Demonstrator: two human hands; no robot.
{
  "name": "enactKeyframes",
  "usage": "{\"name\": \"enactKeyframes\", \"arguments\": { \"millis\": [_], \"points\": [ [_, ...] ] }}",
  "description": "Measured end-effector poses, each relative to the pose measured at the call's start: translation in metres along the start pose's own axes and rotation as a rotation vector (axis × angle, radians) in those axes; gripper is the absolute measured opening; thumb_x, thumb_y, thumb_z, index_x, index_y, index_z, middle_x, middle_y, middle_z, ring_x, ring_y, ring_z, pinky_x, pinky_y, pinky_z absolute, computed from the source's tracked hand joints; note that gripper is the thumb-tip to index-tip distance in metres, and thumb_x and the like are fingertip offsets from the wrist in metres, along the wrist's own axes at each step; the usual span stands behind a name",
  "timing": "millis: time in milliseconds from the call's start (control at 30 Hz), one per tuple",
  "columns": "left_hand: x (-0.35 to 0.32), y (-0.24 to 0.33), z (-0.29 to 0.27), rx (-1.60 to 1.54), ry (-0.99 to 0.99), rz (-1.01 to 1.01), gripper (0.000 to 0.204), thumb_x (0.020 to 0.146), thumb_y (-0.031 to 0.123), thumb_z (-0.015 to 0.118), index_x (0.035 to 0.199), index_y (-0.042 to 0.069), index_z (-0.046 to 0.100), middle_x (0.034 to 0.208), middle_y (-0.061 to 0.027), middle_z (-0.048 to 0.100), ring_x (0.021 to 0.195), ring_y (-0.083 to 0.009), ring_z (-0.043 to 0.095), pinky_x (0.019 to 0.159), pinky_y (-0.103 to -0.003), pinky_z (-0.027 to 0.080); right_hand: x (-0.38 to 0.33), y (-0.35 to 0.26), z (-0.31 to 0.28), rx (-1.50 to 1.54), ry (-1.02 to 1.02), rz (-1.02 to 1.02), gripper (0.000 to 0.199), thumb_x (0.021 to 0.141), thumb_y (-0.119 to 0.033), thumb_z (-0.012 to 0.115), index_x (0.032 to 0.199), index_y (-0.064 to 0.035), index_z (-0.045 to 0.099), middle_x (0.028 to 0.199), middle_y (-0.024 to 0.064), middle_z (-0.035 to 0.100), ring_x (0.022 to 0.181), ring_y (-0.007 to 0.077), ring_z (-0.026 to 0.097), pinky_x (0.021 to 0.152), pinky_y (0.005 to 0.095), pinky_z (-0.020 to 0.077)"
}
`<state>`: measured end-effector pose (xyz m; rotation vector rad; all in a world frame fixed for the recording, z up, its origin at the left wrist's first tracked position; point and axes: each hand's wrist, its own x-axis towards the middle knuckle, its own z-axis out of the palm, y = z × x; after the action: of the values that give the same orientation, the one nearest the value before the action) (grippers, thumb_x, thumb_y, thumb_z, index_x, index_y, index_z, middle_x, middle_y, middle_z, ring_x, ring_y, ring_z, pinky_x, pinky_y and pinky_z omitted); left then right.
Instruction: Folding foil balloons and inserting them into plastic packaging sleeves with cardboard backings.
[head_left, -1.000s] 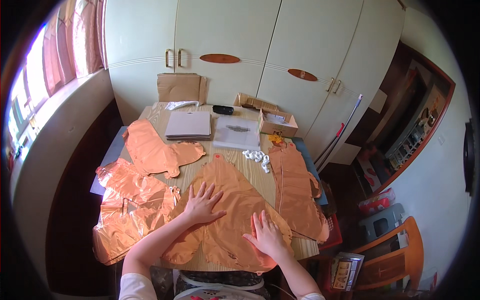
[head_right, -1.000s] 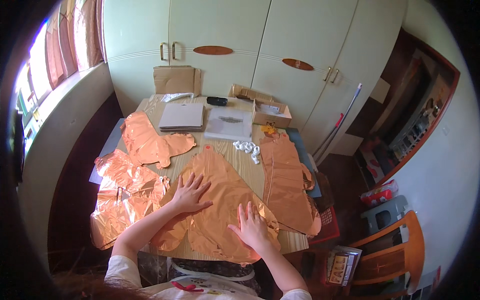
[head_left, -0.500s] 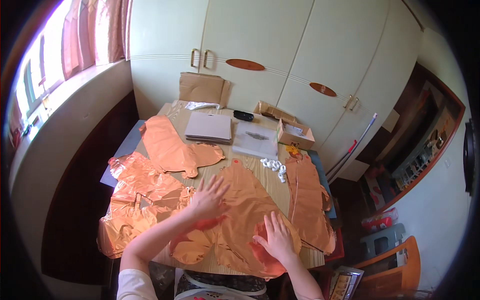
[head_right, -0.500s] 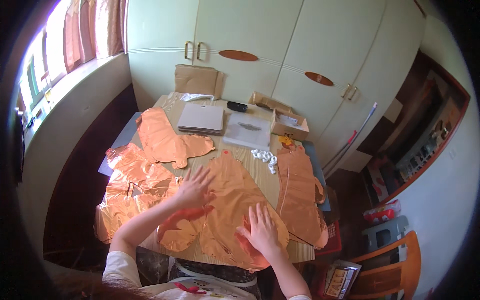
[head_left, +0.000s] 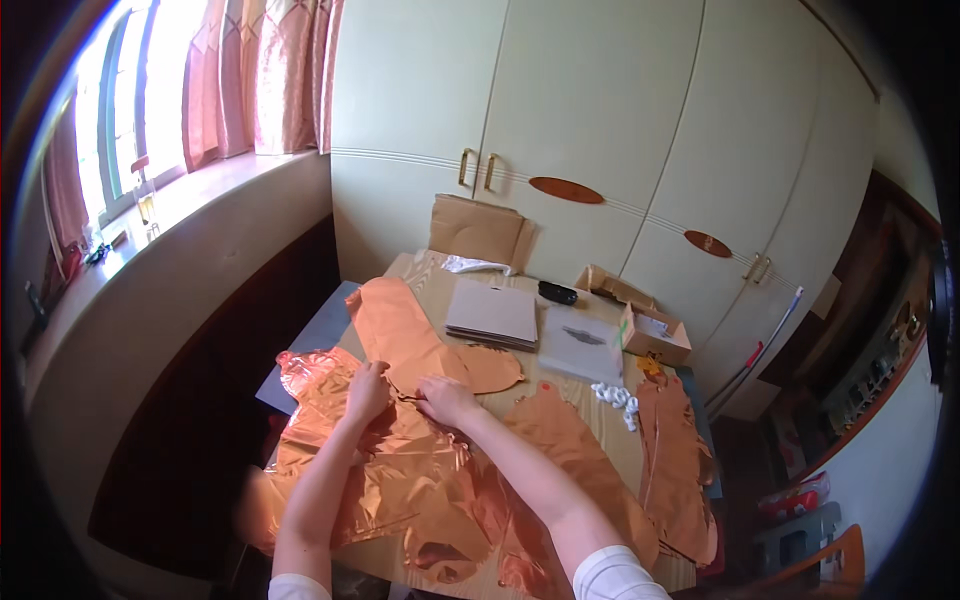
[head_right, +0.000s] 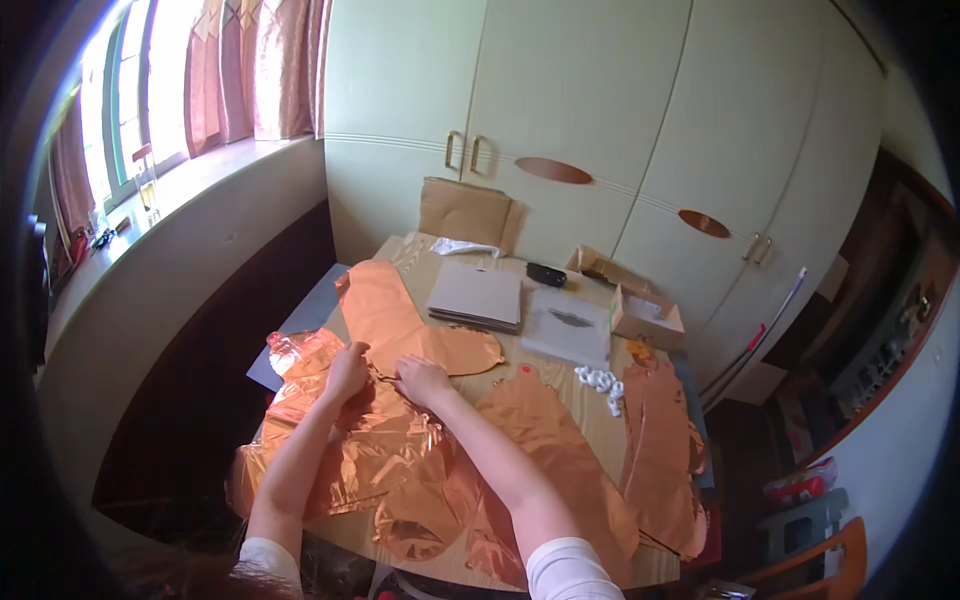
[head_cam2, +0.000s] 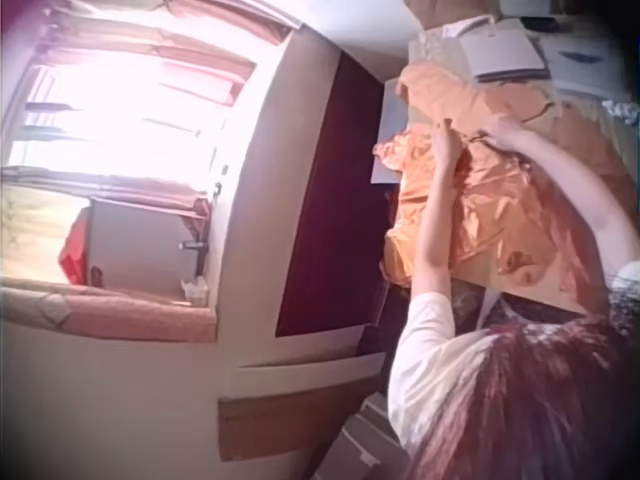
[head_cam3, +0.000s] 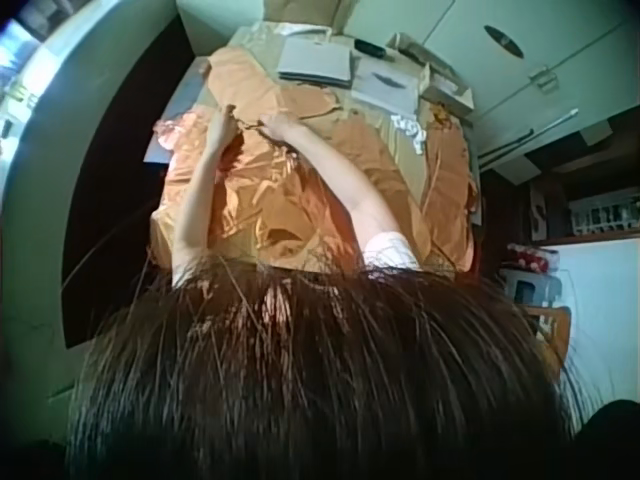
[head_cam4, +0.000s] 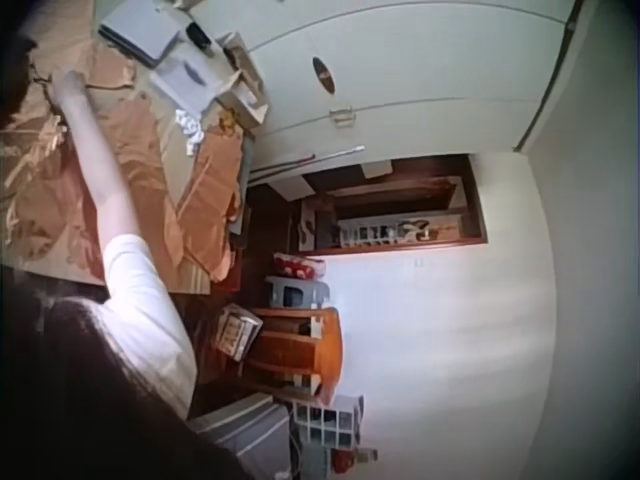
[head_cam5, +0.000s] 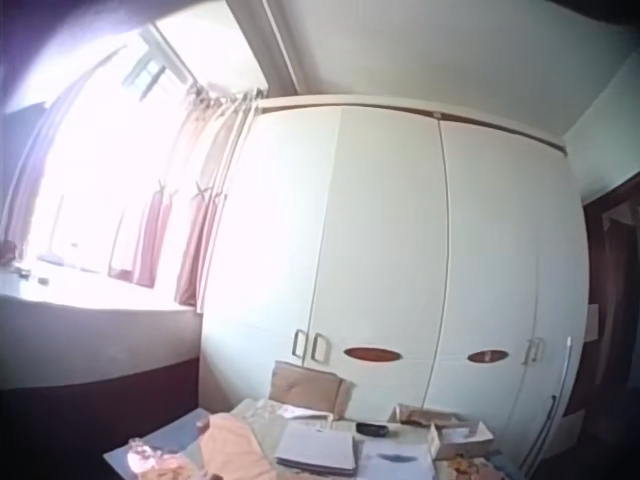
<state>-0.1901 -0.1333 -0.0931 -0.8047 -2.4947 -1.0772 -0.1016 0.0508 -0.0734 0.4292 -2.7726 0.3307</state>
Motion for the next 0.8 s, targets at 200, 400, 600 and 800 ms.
{"name": "enactKeyframes", "arguments": {
  "millis": [200,400,600,800],
  "points": [
    [-0.012,-0.002,0.003,-0.064,0.061,0.059,0.022,0.082,0.009,0.060,0.104,0.006,0.063,0.100,-0.0168,0.061,0.099,-0.0364,0.058,0.087,-0.045,0.047,0.003,0.015,0.029,-0.177,0.089,-0.033,0.010,0.087,-0.021,0.060,0.086,-0.0110,0.062,0.080,0.0053,0.067,0.075,0.0223,0.069,0.060,0.0349,0.0556],
    [-0.014,0.006,-0.003,0.003,0.041,0.176,0.026,0.079,0.013,0.065,0.104,0.011,0.066,0.109,-0.0093,0.063,0.101,-0.0296,0.059,0.087,-0.042,0.045,0.008,0.016,0.015,0.178,0.153,0.301,0.022,0.085,-0.034,0.068,0.091,-0.0135,0.074,0.083,0.0114,0.072,0.075,0.0275,0.070,0.067,0.0372,0.0554],
    [-0.016,0.008,-0.006,0.066,-0.044,0.199,0.018,0.079,0.015,0.065,0.095,0.012,0.072,0.099,-0.0037,0.068,0.102,-0.0251,0.060,0.090,-0.039,0.044,0.010,0.015,0.014,0.487,0.258,0.519,0.021,0.083,-0.033,0.071,0.095,-0.0162,0.071,0.088,0.0059,0.072,0.082,0.0277,0.069,0.070,0.0398,0.0538],
    [-0.017,0.007,-0.003,0.094,0.015,0.218,0.013,0.082,0.020,0.065,0.091,0.014,0.072,0.093,-0.0014,0.069,0.096,-0.0225,0.061,0.087,-0.037,0.044,0.008,0.013,0.005,0.200,0.067,0.117,0.023,0.085,-0.025,0.068,0.105,-0.0149,0.070,0.109,0.0027,0.065,0.089,0.0208,0.068,0.072,0.0349,0.0547]
  ]
}}
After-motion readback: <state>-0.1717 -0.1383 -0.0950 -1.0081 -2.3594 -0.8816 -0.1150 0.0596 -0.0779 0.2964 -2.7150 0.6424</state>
